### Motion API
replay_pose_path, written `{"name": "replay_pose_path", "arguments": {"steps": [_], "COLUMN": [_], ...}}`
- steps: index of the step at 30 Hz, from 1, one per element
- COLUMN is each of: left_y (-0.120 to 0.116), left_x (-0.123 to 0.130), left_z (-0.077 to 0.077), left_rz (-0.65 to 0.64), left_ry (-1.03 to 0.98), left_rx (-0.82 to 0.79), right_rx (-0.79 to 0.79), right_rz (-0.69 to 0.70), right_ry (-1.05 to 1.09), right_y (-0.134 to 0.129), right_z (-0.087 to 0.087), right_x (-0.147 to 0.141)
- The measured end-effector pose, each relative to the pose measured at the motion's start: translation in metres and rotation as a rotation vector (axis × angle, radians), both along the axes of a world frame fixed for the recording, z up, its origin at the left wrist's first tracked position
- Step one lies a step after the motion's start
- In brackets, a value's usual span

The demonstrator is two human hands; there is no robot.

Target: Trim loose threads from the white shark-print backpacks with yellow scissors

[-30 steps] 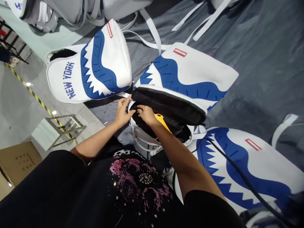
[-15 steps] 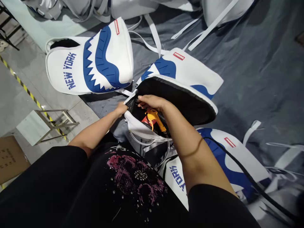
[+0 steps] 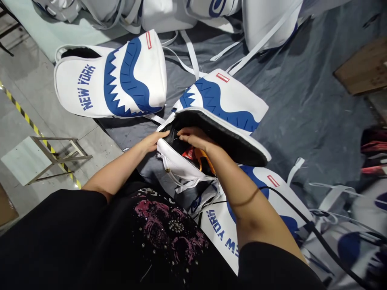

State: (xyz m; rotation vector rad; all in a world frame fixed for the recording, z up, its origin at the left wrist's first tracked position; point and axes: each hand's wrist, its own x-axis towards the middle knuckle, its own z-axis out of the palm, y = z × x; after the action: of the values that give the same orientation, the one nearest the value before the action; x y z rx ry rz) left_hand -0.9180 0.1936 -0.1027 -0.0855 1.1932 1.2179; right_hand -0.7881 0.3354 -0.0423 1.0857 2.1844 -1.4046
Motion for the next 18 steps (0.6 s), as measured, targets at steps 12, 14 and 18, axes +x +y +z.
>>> {"name": "replay_pose_path", "arguments": {"steps": [12, 14, 18], "left_y": [-0.001, -0.001, -0.002], "left_x": [0.009, 0.011, 0.012], "left_z": [0.011, 0.013, 0.012], "left_rz": [0.008, 0.013, 0.019], "left_ry": [-0.113, -0.106, -0.097], "left_rx": [0.074, 0.072, 0.080], "right_rx": [-0.013, 0.015, 0.100], "right_rz": [-0.049, -0.042, 0.000], "right_ry": [0.133, 0.153, 0.209], "right_y": [-0.015, -0.017, -0.020], "right_z": [0.016, 0.017, 0.006], "right_x": [0.016, 0.017, 0.019]}}
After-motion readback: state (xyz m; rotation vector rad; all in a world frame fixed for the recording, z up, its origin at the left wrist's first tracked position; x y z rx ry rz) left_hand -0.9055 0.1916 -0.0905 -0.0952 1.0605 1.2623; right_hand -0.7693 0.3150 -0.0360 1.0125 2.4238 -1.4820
